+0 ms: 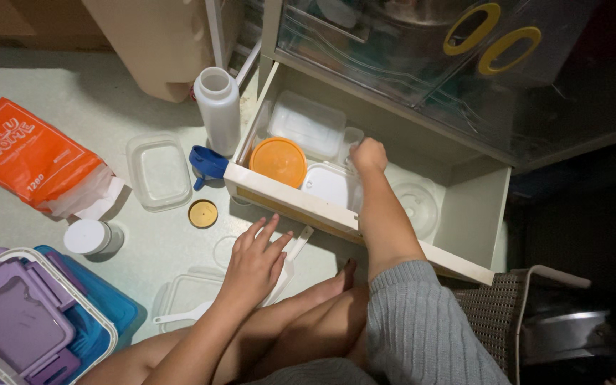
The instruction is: The person sits on the floor and wipes various plastic containers, lids, and parts of a lunch box with a white cloth. They handle the items one by one, wiping different surfaces before placing them into a drawer.
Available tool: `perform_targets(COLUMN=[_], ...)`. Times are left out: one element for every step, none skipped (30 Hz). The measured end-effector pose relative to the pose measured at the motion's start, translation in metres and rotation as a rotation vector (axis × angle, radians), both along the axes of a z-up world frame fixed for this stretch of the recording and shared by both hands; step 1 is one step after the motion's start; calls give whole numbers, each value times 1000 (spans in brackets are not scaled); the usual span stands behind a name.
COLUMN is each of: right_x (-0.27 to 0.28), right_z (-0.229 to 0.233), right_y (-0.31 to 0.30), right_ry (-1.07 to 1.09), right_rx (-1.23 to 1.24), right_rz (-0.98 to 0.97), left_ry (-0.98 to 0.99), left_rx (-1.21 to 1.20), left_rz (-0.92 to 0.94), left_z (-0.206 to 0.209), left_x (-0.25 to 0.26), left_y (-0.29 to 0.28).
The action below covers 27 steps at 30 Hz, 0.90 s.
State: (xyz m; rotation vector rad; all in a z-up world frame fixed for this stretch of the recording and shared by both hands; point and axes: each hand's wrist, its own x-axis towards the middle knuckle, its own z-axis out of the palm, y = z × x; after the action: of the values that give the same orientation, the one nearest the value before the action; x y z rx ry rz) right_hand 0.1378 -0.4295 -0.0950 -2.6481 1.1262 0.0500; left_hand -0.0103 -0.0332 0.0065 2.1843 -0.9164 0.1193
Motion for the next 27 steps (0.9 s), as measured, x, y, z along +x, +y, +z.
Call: perform_targets(right_x=[-1,-2,-1,0,2,2,2,1,0,-1,-3,-4,-3,-1,0,1,1,1,2,3,4,1,-4,-9,-9,-11,-14], right_z=[1,1,1,1,1,2,3,4,6,9,11,13,15,16,17,16,13,8,3,-2,-6,-10,-13,-13,-11,-8,-6], right_y=[1,2,3,4,5,7,9,11,12,13,13,13,15,16,15,13,10,6,0,-9,-20,-28,-34,-37,-36,-31,-24], right_ry=[1,-9,-19,-18,-1,15,15,10,6,7,18,28,28,72,116,115,62,8,10,-109,-232,-234,-254,-273,-282,-224,-164], right_rx=[0,-9,-19,-19,-8,3,4,-19,-43,-43,-18,8,8,32,55,54,45,36,38,25,8,6,20,34,30,66,104], right_rz=[1,5,9,10,6,1,1,11,24,26,33,40,39,24,10,9,0,-9,-6,-40,-72,-67,-32,3,7,10,13], left_ry=[1,-3,-7,-6,-5,-4,-4,-8,-11,-10,-4,3,2,-5,-12,-13,-15,-18,-16,-42,-71,-74,-51,-29,-37,-40,-42], left_rx=[0,5,9,9,14,18,19,28,36,35,30,25,25,26,25,25,21,17,19,4,-15,-18,-33,-47,-52,-68,-80], left_rz=[1,-1,-3,-2,-1,1,1,-2,-3,-1,-2,-3,-4,-1,2,2,10,18,20,51,83,87,109,131,134,134,134], left_z=[0,-1,-1,-1,-1,-1,-1,-1,-1,-1,-2,-2,-3,-5,-6,-8,-11,-13,-15,-17,-19,-20,-22,-23,-23,-22,-22], left_x=[0,0,0,0,0,0,0,0,-1,-1,0,1,1,1,2,4,5,6,9,13,18,24,27,27,27,26,23], left_y=[0,0,0,-1,-1,-1,-1,0,0,0,0,1,1,1,0,1,2,4,7,11,13,16,21,24,24,24,25])
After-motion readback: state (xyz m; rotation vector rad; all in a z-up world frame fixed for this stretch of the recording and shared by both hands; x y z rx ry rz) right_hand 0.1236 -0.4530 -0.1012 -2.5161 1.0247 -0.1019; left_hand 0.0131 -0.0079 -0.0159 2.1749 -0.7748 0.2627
